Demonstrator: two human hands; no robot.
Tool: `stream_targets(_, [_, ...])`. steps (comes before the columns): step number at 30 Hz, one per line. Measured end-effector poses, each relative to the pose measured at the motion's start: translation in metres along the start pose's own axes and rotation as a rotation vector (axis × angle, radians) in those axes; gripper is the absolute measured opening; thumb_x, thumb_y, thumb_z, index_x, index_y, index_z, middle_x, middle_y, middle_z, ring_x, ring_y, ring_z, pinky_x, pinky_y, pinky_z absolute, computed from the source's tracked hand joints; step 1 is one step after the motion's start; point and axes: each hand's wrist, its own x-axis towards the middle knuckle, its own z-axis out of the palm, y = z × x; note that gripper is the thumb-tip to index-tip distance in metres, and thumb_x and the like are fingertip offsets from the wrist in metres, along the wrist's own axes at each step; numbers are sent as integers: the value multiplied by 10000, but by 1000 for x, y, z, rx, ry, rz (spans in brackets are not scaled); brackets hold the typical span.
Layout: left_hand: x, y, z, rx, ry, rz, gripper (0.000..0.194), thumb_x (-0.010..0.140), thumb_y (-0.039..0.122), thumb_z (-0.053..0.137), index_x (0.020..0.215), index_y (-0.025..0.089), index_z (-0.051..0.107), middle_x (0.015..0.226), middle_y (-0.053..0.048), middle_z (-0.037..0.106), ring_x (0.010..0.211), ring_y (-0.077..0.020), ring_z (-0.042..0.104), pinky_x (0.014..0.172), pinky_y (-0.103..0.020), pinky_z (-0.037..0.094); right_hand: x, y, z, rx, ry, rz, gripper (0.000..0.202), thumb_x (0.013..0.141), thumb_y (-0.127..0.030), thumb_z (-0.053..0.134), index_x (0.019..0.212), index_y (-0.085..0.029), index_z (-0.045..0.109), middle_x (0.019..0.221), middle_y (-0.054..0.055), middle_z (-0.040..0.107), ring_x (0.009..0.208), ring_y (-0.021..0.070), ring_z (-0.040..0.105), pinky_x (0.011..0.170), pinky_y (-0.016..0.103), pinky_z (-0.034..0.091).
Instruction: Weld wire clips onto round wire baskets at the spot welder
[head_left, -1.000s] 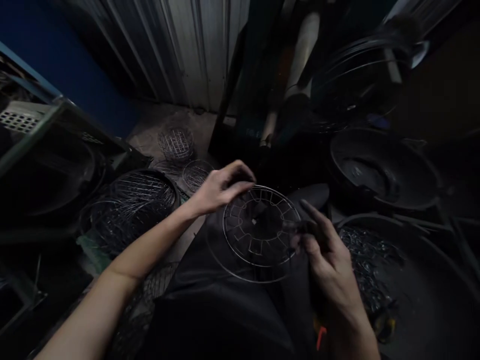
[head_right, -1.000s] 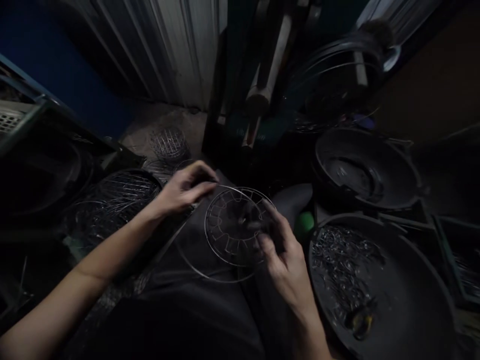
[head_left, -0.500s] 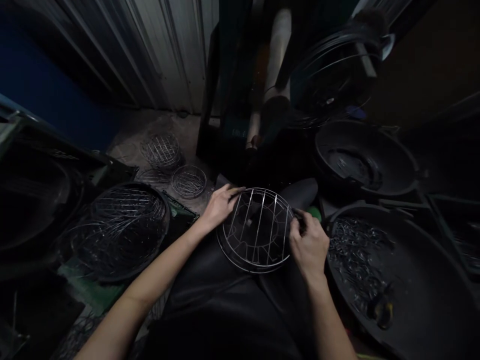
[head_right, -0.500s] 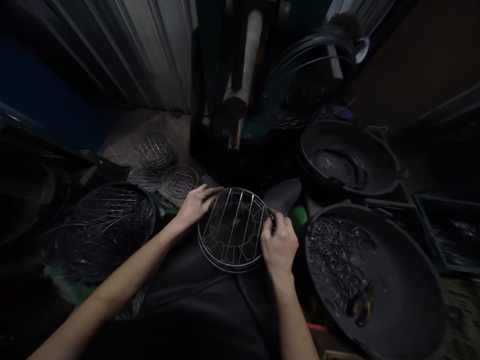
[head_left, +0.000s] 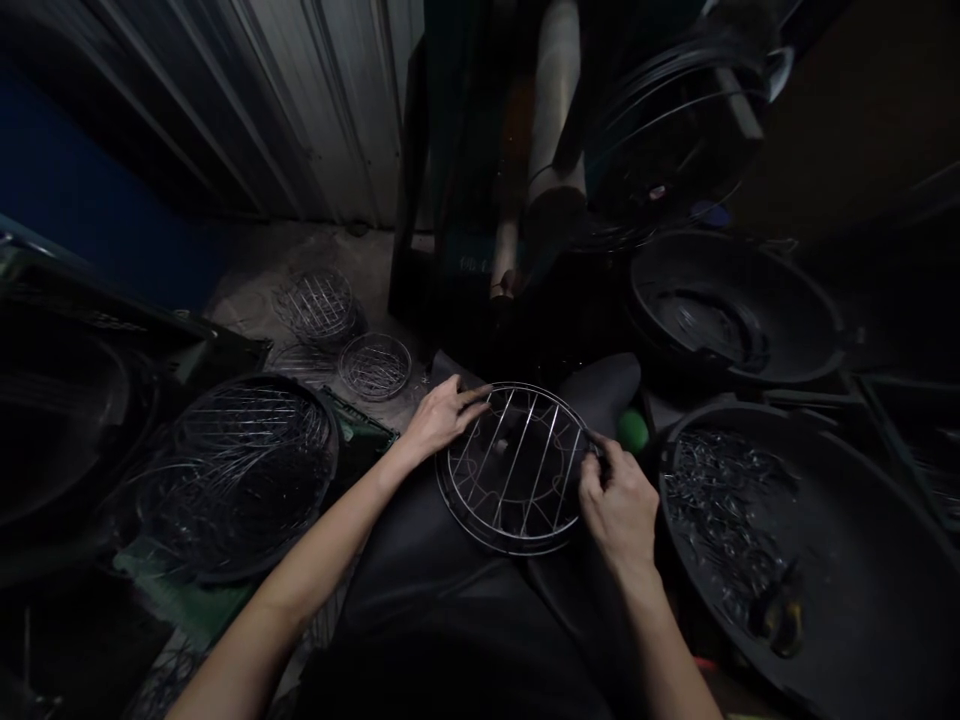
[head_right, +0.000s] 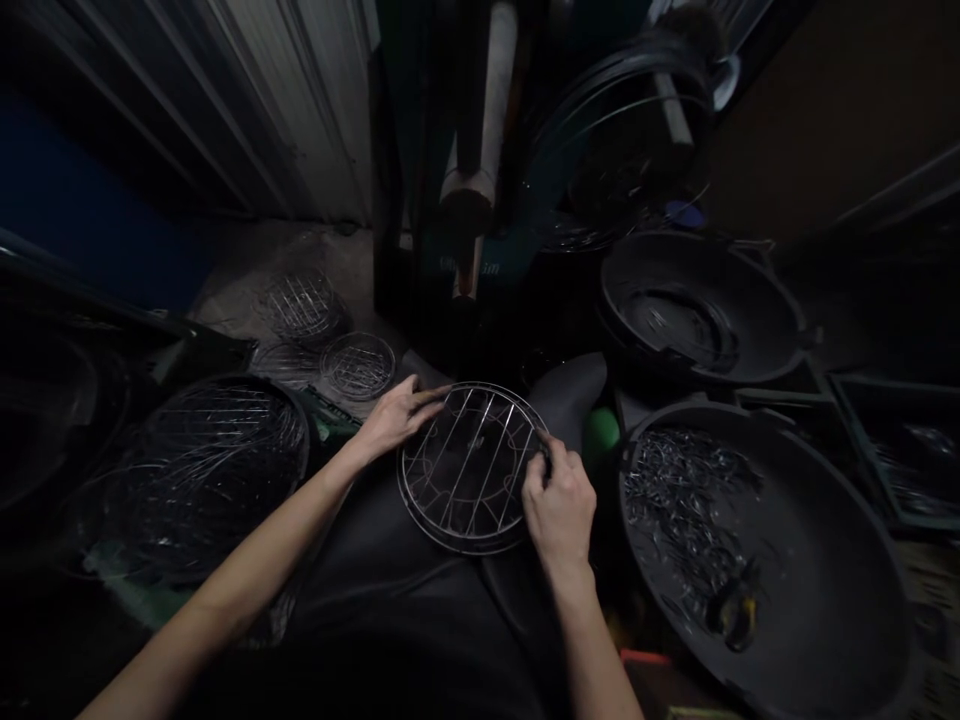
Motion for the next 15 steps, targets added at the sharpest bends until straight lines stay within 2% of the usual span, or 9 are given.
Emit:
stream_targets(3, [-4, -3, -2, -17, -29, 11, 432, 894, 427, 499, 1288, 250, 527, 848, -23, 452, 813, -157, 517, 743, -270, 449, -3, 1, 0, -12, 12, -12, 388, 860, -310, 367, 1067, -123, 637, 835, 105, 628, 717, 215, 584, 672, 326, 461])
stream_targets(6, [-10, -7, 0, -66, -2, 35, 419, 883, 432, 518, 1263, 256, 545, 929, -39, 485, 903, -175, 513, 832, -300, 447, -8, 2, -2, -27, -2, -20, 409, 897, -362, 349, 1087, -146, 639, 833, 91, 591, 697, 203, 569, 642, 320, 464])
stream_targets(8, [-15, -11, 5, -104, 18, 45, 403, 900, 405, 497, 1269, 247, 532, 1025, -57, 503, 994, -191, 496, 914, -327, 426, -13, 4, -5, -25, -45, -19, 430, 910, -415, 356, 1155, -180, 619, 848, 78, 558, 698, 196, 564, 632, 320, 475])
stream_targets(12, [-24, -17, 16, -242, 34, 33, 405, 934, 369, 429, 1317, 238, 451, 1166, -67, 506, 1121, -192, 465, 1022, -349, 373, -24, 10, -13, 48, -177, 6, 492, 908, -450, 382, 1347, -248, 473, 887, 62, 522, 770, 202, 580, 702, 349, 508])
stream_targets(15, [-27, -21, 21, -292, 41, 14, 405, 942, 368, 410, 1324, 239, 433, 1184, -60, 516, 1133, -187, 468, 1042, -353, 357, -29, 14, -18, 118, -248, 55, 507, 905, -454, 391, 1367, -252, 452, 895, 59, 522, 804, 199, 587, 753, 348, 511])
